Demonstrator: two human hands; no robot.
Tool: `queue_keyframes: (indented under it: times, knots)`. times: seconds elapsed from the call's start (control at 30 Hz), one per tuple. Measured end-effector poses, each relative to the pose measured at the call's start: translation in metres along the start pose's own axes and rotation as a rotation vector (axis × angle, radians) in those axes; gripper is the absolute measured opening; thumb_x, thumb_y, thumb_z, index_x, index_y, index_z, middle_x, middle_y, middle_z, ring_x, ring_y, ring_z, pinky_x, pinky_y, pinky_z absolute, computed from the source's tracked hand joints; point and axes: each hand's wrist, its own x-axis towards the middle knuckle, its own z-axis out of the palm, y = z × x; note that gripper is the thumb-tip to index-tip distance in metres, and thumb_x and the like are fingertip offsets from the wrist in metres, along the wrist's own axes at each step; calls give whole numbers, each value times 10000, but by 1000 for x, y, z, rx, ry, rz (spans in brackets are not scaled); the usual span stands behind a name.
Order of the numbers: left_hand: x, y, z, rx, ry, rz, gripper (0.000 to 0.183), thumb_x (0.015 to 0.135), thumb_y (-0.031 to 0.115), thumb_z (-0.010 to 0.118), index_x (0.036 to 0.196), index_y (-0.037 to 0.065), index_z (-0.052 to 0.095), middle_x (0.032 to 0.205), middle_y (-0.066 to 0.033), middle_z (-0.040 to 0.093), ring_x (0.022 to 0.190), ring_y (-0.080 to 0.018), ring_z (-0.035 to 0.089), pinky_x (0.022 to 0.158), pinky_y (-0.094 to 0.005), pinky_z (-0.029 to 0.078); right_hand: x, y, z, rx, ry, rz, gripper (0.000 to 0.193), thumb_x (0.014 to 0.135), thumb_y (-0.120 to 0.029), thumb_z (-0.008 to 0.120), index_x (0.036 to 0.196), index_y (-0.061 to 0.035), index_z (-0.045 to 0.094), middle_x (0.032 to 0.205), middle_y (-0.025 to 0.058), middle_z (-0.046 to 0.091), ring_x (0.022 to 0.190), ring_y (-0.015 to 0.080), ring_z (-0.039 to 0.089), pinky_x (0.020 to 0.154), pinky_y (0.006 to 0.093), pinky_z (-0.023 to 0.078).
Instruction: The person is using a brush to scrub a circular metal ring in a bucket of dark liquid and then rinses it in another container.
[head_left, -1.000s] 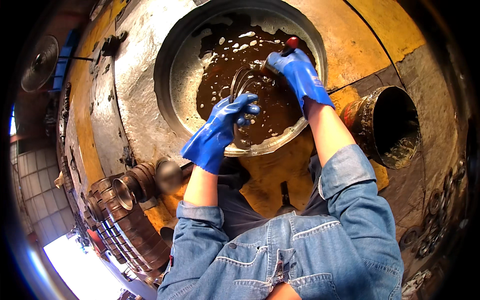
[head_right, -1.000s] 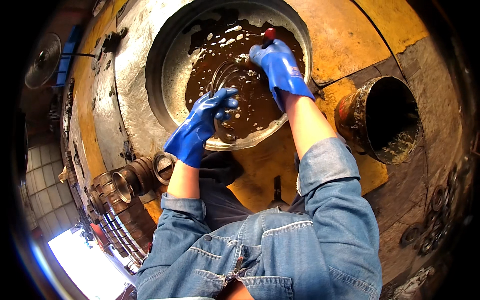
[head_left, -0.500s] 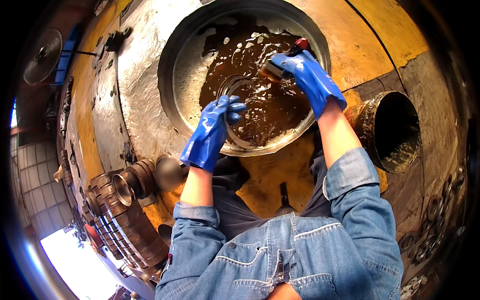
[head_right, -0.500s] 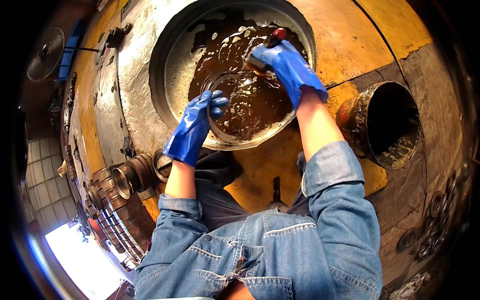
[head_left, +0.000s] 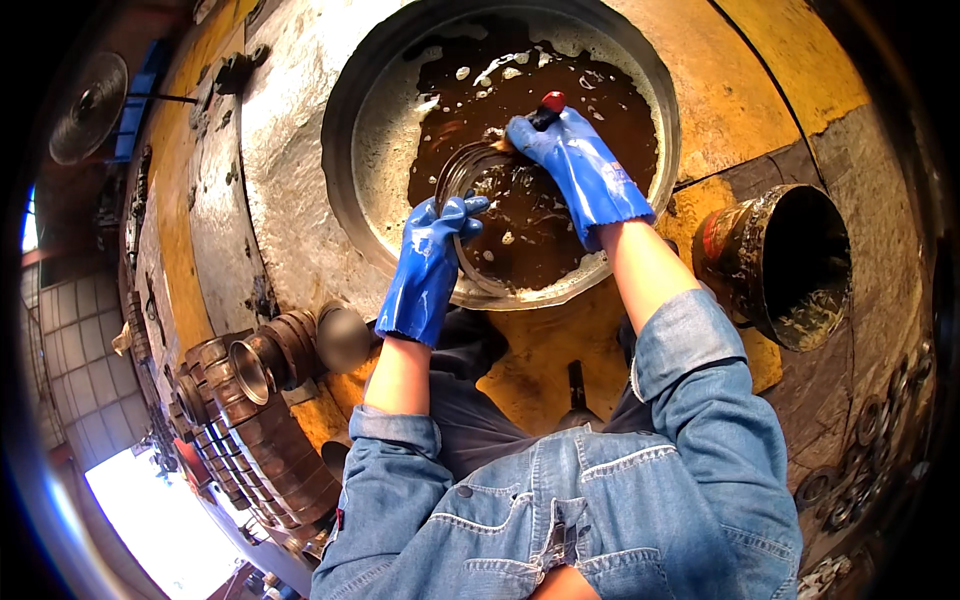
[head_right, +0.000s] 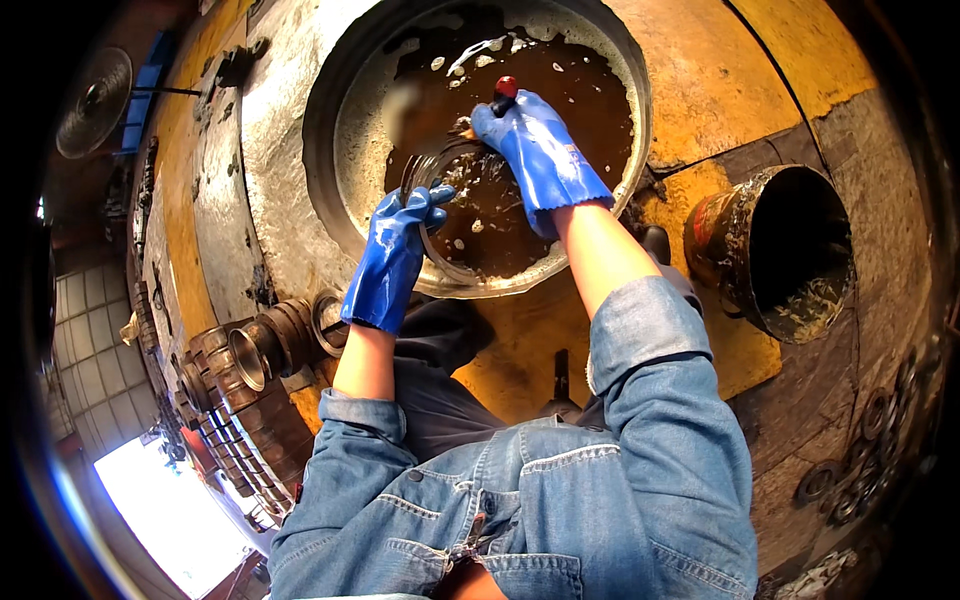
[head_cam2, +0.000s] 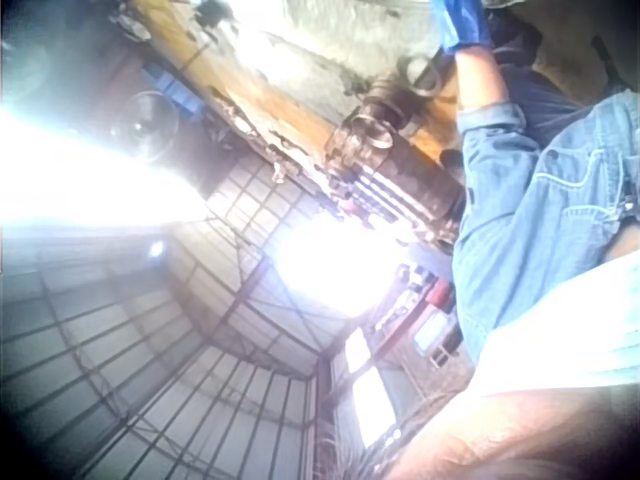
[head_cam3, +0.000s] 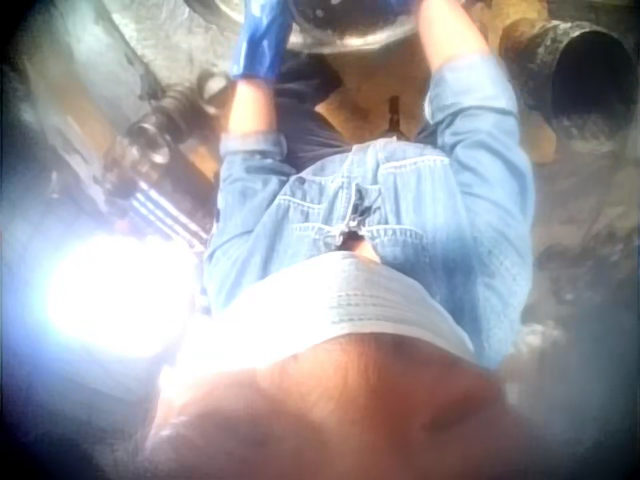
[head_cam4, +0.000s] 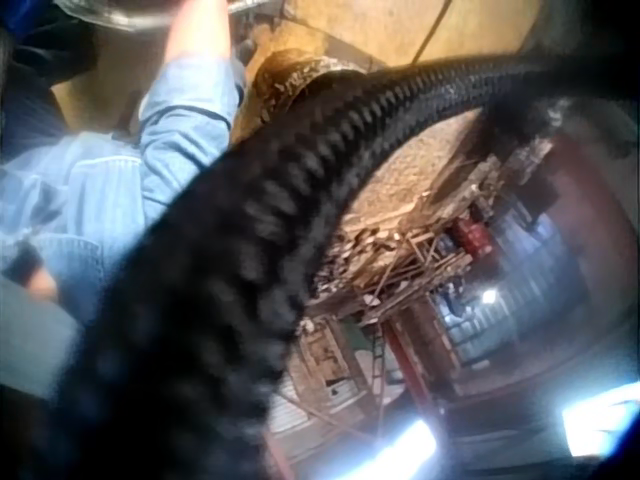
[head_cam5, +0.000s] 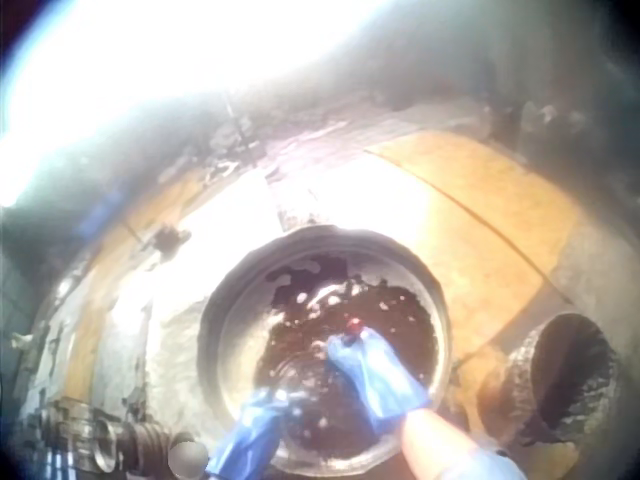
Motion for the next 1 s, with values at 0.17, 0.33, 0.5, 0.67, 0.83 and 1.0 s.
queue_keyframes:
  times: [0.17,0.33,0.5,0.67,0.83,1.0]
  knots:
    - [8,2,13,8,-53,-5,290,1038,140,647,1280,-17,680,1152,-154,782,900,-177,700,852,-318,584,10,-17,11,480,-392,112,281,967,-291,656,1057,-29,703,824,94,709,848,184,692,753,298,535]
    - [8,1,8,-17,-51,47,276,1020,102,637,1268,-9,686,1143,-148,784,878,-166,688,806,-303,573,-5,-44,15,-84,-384,-150,388,909,-424,688,898,-39,726,837,104,730,747,149,615,725,349,525]
    - [1,4,7,18,-41,24,311,1030,180,709,1274,-10,675,1165,-164,783,858,-155,696,826,-300,587,-5,2,-3,201,-40,-54,350,933,-372,679,927,-26,735,903,147,750,832,205,704,796,369,548]
    - [7,-1,19,-16,77,70,289,1033,164,722,1251,-24,694,1157,-150,784,864,-164,713,838,-305,608,-2,10,-25,-373,145,81,378,930,-379,663,1035,-28,758,1016,192,786,930,292,756,867,358,582]
    - [11,1,13,-15,56,42,348,1034,163,722,1332,-11,677,1197,-132,771,887,-148,713,839,-284,607,13,2,-28,-247,-89,60,466,873,-474,750,1163,-110,782,1075,157,782,974,269,734,934,386,568]
    - [15,-7,8,1,87,108,344,1042,162,715,1342,1,674,1214,-119,764,909,-150,710,851,-281,604,-14,-59,2,-90,-522,-266,442,887,-455,700,1149,-113,799,1027,155,794,955,280,748,885,392,572]
